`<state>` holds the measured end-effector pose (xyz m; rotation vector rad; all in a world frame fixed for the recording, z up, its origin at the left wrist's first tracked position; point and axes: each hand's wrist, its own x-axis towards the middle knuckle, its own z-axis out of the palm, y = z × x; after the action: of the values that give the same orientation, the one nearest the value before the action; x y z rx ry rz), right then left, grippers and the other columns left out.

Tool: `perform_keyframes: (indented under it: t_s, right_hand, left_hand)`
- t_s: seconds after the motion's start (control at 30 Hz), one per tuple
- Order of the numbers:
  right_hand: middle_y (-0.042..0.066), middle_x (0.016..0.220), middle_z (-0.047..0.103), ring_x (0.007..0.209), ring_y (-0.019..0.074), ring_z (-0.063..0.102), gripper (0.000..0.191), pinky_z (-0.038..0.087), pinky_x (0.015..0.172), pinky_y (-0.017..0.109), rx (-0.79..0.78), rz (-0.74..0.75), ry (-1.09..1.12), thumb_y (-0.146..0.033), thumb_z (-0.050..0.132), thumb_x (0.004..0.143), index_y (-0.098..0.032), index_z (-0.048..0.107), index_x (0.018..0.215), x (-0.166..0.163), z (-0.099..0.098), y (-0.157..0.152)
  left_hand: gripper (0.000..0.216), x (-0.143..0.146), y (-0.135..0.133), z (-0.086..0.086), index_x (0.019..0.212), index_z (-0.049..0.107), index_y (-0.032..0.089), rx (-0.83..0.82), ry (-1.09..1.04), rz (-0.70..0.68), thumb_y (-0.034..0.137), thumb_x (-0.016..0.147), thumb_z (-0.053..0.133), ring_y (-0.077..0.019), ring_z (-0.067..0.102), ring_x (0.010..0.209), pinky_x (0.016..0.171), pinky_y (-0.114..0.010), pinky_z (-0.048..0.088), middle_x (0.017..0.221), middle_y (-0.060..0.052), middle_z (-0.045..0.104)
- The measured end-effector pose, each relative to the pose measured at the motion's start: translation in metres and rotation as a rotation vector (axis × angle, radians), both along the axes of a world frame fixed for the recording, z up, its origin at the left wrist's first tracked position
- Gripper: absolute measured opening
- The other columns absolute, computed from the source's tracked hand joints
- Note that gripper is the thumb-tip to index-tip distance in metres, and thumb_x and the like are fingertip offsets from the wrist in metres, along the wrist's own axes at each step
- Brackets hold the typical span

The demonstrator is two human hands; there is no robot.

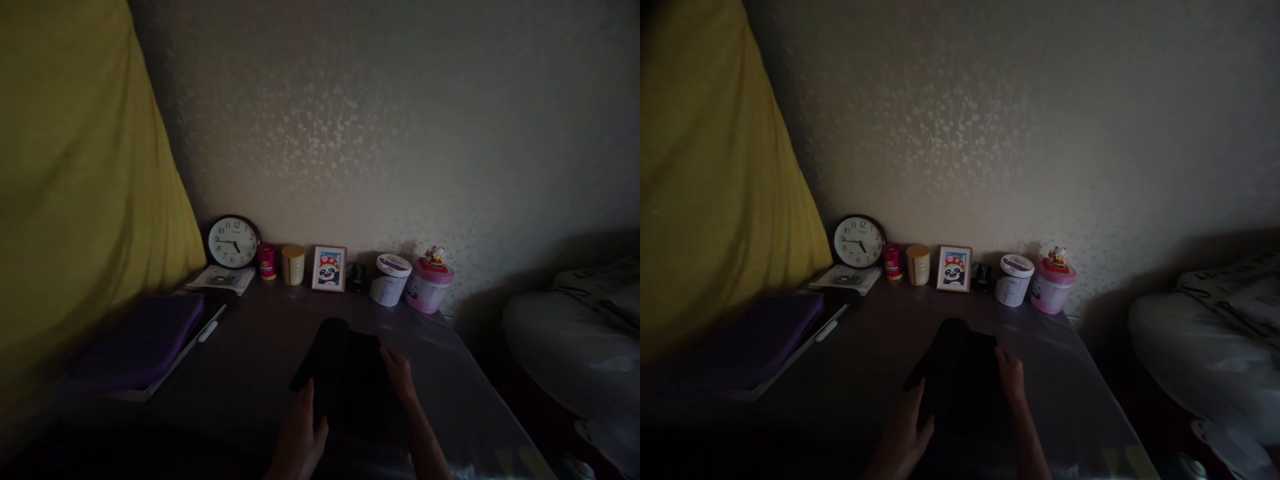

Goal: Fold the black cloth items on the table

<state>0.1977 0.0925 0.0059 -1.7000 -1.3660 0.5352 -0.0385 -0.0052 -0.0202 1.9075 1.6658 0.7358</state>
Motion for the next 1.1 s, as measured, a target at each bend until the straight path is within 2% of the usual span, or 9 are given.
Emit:
perform_keyframes:
  t_s: [0.17, 0.4, 0.67, 0.8, 0.9, 1.0, 1.07, 1.1]
  right_hand:
    - [0.01, 0.085, 0.07, 0.083, 0.0257, 0.062, 0.056, 0.046, 0.071, 0.031, -0.01, 0.05, 0.071, -0.058, 0.046, 0.067, -0.011, 0.069, 0.086, -0.006, 0.015, -0.002]
    - [0.012, 0.089, 0.069, 0.086, 0.0257, 0.062, 0.057, 0.047, 0.074, 0.032, 0.036, 0.13, 0.092, -0.058, 0.048, 0.067, -0.009, 0.068, 0.089, -0.044, 0.035, 0.019]
    - [0.011, 0.092, 0.069, 0.086, 0.0212, 0.063, 0.035, 0.047, 0.072, 0.027, -0.067, 0.153, -0.069, -0.036, 0.049, 0.074, -0.012, 0.065, 0.095, -0.098, 0.031, 0.047]
    - [0.01, 0.094, 0.068, 0.09, 0.0207, 0.062, 0.032, 0.045, 0.073, 0.027, -0.133, 0.166, -0.175, -0.034, 0.05, 0.076, -0.015, 0.063, 0.099, -0.114, 0.029, 0.049]
    - [0.006, 0.085, 0.07, 0.086, 0.0188, 0.063, 0.029, 0.043, 0.069, 0.024, -0.172, 0.209, -0.247, -0.031, 0.049, 0.077, -0.017, 0.062, 0.099, -0.123, 0.03, 0.044]
    - [0.002, 0.075, 0.07, 0.083, 0.0174, 0.063, 0.023, 0.04, 0.068, 0.023, -0.179, 0.25, -0.307, -0.027, 0.048, 0.078, -0.02, 0.062, 0.095, -0.129, 0.033, 0.037]
    - [0.0, 0.073, 0.069, 0.08, 0.0162, 0.063, 0.02, 0.039, 0.065, 0.022, -0.169, 0.284, -0.373, -0.026, 0.046, 0.079, -0.021, 0.061, 0.092, -0.132, 0.035, 0.033]
    - [0.0, 0.073, 0.069, 0.078, 0.0156, 0.063, 0.02, 0.038, 0.064, 0.022, -0.164, 0.301, -0.41, -0.025, 0.045, 0.08, -0.022, 0.061, 0.091, -0.134, 0.036, 0.031]
  left_hand:
    - [0.061, 0.002, -0.001, 0.001, 0.134, 0.021, 0.003, -0.009, 0.059, -0.009, 0.026, 0.079, 0.032, -0.0189, 0.032, 0.127, 0.103, -0.034, 0.032, 0.139, -0.016, 0.032]
    - [0.063, 0.005, -0.001, 0.002, 0.135, 0.02, 0.003, -0.028, 0.161, -0.029, 0.017, 0.075, 0.035, -0.0167, 0.029, 0.128, 0.105, -0.031, 0.028, 0.14, -0.015, 0.03]
    - [0.069, 0.008, -0.003, 0.017, 0.136, 0.019, 0.005, -0.084, 0.247, -0.055, 0.007, 0.069, 0.036, -0.0172, 0.027, 0.129, 0.105, -0.031, 0.028, 0.142, -0.013, 0.026]
    - [0.067, 0.01, -0.003, 0.016, 0.135, 0.023, 0.007, -0.085, 0.257, -0.047, 0.007, 0.069, 0.036, -0.0197, 0.029, 0.128, 0.105, -0.035, 0.028, 0.14, -0.014, 0.028]
    - [0.063, 0.01, -0.005, 0.02, 0.134, 0.026, 0.005, -0.129, 0.261, -0.039, 0.009, 0.072, 0.036, -0.0217, 0.031, 0.127, 0.105, -0.037, 0.028, 0.14, -0.016, 0.028]
    - [0.073, 0.009, -0.007, 0.03, 0.137, 0.004, 0.001, -0.093, 0.122, -0.026, 0.006, 0.071, 0.036, -0.0175, 0.032, 0.127, 0.103, -0.03, 0.031, 0.142, -0.018, 0.022]
    - [0.082, 0.008, -0.008, 0.035, 0.136, -0.014, 0.007, -0.055, -0.003, -0.017, 0.004, 0.071, 0.036, -0.0134, 0.037, 0.124, 0.098, -0.025, 0.036, 0.143, -0.015, 0.024]
    - [0.084, 0.008, -0.009, 0.037, 0.135, -0.018, 0.012, -0.043, -0.035, -0.022, 0.003, 0.07, 0.035, -0.0122, 0.039, 0.122, 0.096, -0.024, 0.037, 0.142, -0.013, 0.026]
